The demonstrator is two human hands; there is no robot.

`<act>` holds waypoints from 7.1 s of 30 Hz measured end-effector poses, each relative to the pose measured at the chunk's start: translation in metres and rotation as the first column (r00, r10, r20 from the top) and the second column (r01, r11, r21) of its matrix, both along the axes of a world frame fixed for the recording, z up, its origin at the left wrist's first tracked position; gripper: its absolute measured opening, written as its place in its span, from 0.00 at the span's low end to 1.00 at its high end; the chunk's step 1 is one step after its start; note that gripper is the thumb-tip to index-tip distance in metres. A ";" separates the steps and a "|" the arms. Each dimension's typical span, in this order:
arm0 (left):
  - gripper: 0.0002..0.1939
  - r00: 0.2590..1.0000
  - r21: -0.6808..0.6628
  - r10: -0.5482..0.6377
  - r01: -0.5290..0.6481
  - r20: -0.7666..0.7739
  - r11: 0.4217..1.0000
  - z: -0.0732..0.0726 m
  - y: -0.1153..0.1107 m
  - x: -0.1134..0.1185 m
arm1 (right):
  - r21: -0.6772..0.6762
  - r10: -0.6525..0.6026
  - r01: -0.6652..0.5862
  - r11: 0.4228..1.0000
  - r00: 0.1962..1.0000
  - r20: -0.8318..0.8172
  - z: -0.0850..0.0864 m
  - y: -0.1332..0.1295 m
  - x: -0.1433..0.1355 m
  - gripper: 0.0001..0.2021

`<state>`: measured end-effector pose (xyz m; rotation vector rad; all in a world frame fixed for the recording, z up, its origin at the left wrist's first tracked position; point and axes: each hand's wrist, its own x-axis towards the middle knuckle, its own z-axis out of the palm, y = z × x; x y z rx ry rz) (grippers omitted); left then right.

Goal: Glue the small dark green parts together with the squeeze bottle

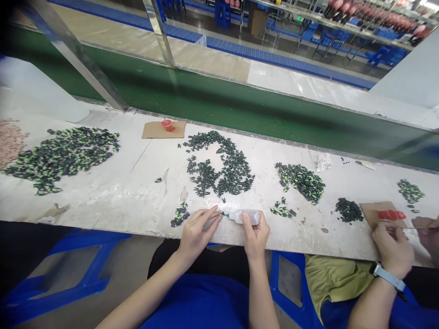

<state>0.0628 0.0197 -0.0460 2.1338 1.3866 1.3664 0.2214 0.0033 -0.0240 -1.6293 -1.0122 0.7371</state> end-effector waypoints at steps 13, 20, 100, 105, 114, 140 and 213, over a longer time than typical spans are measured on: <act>0.16 1.000 0.017 -0.013 0.012 0.013 1.000 -0.001 0.001 -0.001 | 0.010 -0.033 0.033 0.999 0.999 -0.038 -0.001 0.001 -0.001 0.17; 0.16 1.000 0.007 -0.019 0.019 0.008 1.000 -0.003 0.001 -0.001 | 0.006 -0.009 0.009 1.000 0.999 -0.041 -0.004 0.002 0.000 0.17; 0.06 0.942 -0.286 0.032 0.069 0.335 0.956 0.054 -0.013 -0.015 | 0.295 0.288 -0.245 0.923 0.951 -0.112 0.011 0.002 -0.047 0.04; 0.08 0.971 -0.181 -0.149 0.183 0.186 0.966 0.053 -0.008 -0.023 | 0.254 0.353 -0.311 0.916 0.924 -0.145 0.020 0.001 -0.034 0.16; 0.12 0.987 -0.010 -0.161 0.161 0.016 0.987 0.054 -0.006 -0.023 | 0.286 0.325 -0.250 0.925 0.911 -0.254 0.014 0.000 -0.038 0.14; 0.11 0.860 -0.225 0.330 -0.436 -0.389 0.872 0.018 0.090 -0.142 | 0.365 -0.466 0.296 0.883 0.644 0.606 0.005 0.005 0.050 0.22; 0.04 0.990 -0.228 0.065 -0.034 0.127 0.973 -0.003 0.007 -0.004 | -0.017 -0.050 0.048 0.999 0.992 -0.117 0.007 0.010 -0.001 0.16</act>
